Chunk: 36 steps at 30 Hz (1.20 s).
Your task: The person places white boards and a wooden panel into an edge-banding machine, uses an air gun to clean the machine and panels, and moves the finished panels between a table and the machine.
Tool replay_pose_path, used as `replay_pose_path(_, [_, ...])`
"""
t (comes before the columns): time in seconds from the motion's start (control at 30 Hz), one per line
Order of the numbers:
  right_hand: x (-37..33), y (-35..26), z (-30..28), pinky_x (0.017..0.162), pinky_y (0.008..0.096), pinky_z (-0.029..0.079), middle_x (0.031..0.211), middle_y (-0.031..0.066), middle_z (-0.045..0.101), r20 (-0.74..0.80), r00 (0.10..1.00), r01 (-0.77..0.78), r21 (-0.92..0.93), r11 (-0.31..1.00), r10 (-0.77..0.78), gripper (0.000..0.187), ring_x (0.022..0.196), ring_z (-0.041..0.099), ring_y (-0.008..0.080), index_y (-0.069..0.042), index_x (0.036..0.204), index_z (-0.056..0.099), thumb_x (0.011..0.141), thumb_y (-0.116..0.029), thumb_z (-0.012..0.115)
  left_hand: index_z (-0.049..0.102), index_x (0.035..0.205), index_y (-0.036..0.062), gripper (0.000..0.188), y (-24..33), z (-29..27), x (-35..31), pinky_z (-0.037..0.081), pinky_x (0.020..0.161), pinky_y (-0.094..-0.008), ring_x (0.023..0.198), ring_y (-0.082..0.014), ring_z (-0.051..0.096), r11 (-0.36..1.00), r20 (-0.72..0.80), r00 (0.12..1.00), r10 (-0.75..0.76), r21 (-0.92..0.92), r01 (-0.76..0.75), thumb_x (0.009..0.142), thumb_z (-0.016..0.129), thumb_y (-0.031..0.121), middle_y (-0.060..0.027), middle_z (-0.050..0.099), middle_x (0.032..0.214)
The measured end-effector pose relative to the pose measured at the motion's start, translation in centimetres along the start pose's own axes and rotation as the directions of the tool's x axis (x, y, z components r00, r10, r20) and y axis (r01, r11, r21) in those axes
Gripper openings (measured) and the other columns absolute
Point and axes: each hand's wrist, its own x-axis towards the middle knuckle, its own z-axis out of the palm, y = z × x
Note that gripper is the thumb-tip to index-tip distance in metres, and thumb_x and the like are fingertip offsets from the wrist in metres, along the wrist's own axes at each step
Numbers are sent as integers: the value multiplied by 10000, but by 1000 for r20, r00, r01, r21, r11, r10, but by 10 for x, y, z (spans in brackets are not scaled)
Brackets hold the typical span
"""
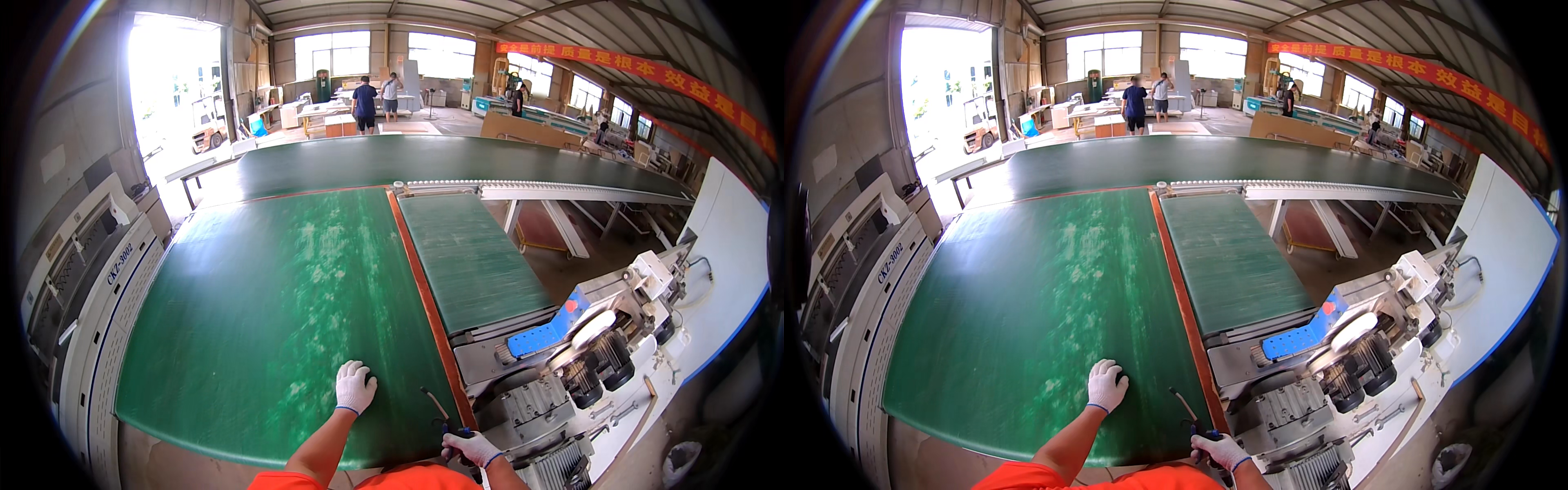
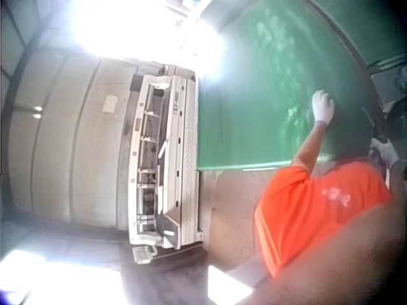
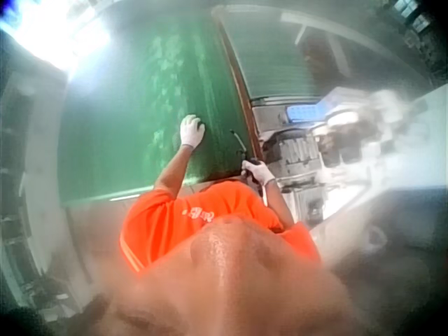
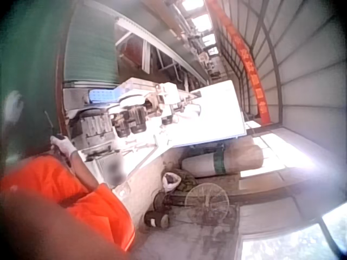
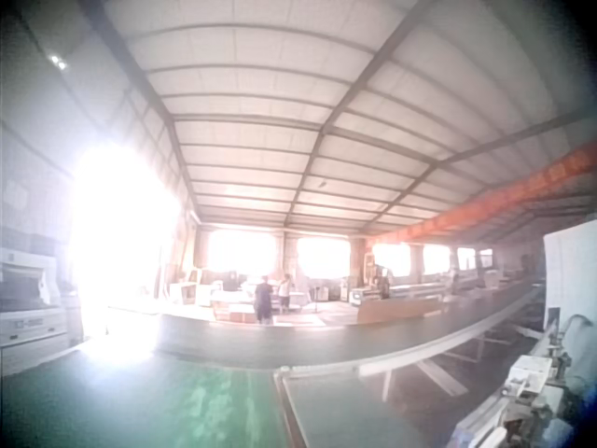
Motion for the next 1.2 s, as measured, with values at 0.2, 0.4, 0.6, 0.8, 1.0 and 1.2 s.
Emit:
replay_pose_path(0.2, [-2,-2,3,489,251,364,811,28,777,-17,1000,-3,-2,1000,3,307,569,602,71,-67,1024,746,982,-371,749,728,1015,61,267,0,-1,-1,448,1102,-515,1266,-378,582,1000,-9,1000,6,-3,-6,811,759,231,-139,682,1220])
replay_pose_path(0.4, [-4,-3,5,485,246,359,805,30,777,-30,1000,2,-18,1000,-3,315,547,577,69,-60,1022,751,980,-372,750,731,1009,63,265,1,-3,-2,448,1104,-514,1266,-377,584,1000,-11,1000,4,0,-4,808,763,232,-135,684,1219])
replay_pose_path(0.6, [-5,-3,2,519,249,409,807,13,769,-12,1000,-13,-34,999,13,314,601,619,76,-58,1019,752,967,-367,774,734,1009,63,271,-1,-2,-3,446,1107,-519,1265,-379,586,1000,-19,1000,12,7,-12,801,769,234,-136,687,1216])
replay_pose_path(0.8, [-10,-3,8,485,241,353,817,26,779,-37,999,9,-33,999,-10,322,549,567,59,-63,1023,750,974,-381,757,725,1012,61,265,0,-4,-4,450,1105,-517,1255,-383,589,1000,-19,1000,12,3,-12,810,764,227,-139,683,1210])
replay_pose_path(1.0, [-9,0,9,490,241,355,817,21,776,-38,999,5,-44,999,-7,331,549,552,59,-66,1024,750,967,-392,759,721,1019,59,266,0,-7,-3,452,1104,-515,1260,-385,587,1000,-11,1000,13,-4,-13,816,760,227,-139,682,1211])
replay_pose_path(1.2, [-9,1,8,488,243,358,817,22,775,-19,1000,4,-31,1000,-4,331,550,543,63,-63,1019,750,967,-389,759,725,1014,65,266,-2,-4,-4,452,1100,-519,1264,-382,586,1000,-22,1000,14,14,-14,811,762,232,-137,684,1216])
